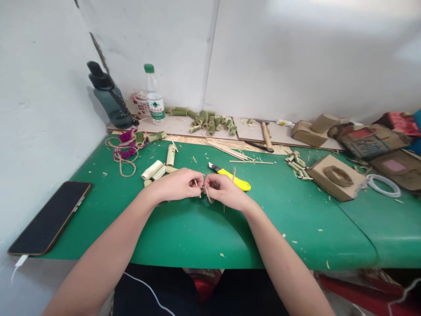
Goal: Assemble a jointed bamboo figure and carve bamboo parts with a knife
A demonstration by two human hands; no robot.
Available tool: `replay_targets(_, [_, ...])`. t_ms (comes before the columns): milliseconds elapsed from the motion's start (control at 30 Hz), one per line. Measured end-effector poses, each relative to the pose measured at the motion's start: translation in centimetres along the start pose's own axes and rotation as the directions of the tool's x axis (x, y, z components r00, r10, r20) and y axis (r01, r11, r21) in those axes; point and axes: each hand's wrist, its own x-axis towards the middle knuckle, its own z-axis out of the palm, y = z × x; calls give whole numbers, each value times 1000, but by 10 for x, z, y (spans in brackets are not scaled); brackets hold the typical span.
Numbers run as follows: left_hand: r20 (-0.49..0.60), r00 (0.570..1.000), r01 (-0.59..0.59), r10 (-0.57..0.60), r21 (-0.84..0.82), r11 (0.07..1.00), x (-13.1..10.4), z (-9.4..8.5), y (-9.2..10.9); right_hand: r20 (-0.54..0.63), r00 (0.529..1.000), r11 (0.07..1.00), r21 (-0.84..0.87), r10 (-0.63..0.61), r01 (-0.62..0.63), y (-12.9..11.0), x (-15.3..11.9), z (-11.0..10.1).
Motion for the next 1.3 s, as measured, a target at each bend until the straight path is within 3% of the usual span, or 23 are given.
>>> replay_targets(133, [-40, 999, 8, -8, 0, 1000, 1, 0, 1, -127, 991, 983, 182, 40, -16, 3, 6, 8])
replay_targets(367, [-38, 999, 15, -15, 3, 1000, 3, 0, -2, -163, 987, 958, 285, 14, 34, 6, 9, 7])
replay_targets(467, [1, 999, 34, -34, -2, 999, 2, 0, -2, -82, 997, 961, 276, -3, 26, 3, 5, -1])
replay_targets(600, [43, 999, 16, -16, -5, 1000, 1, 0, -1, 125, 991, 982, 185, -51, 28, -3, -3, -10])
replay_targets(700, [42, 999, 5, -4, -12, 1000, 0, 1, -1, 170, 982, 984, 170, -77, 47, -4, -4, -10])
replay_targets(967, [27, 1000, 4, -4, 33, 999, -1, 2, 2, 39, 999, 978, 207, -28, 20, -3, -2, -9])
replay_targets(1300, [22, 1000, -22, 21, 57, 998, 0, 3, 2, 2, 1000, 958, 287, 7, -8, -3, 0, -8])
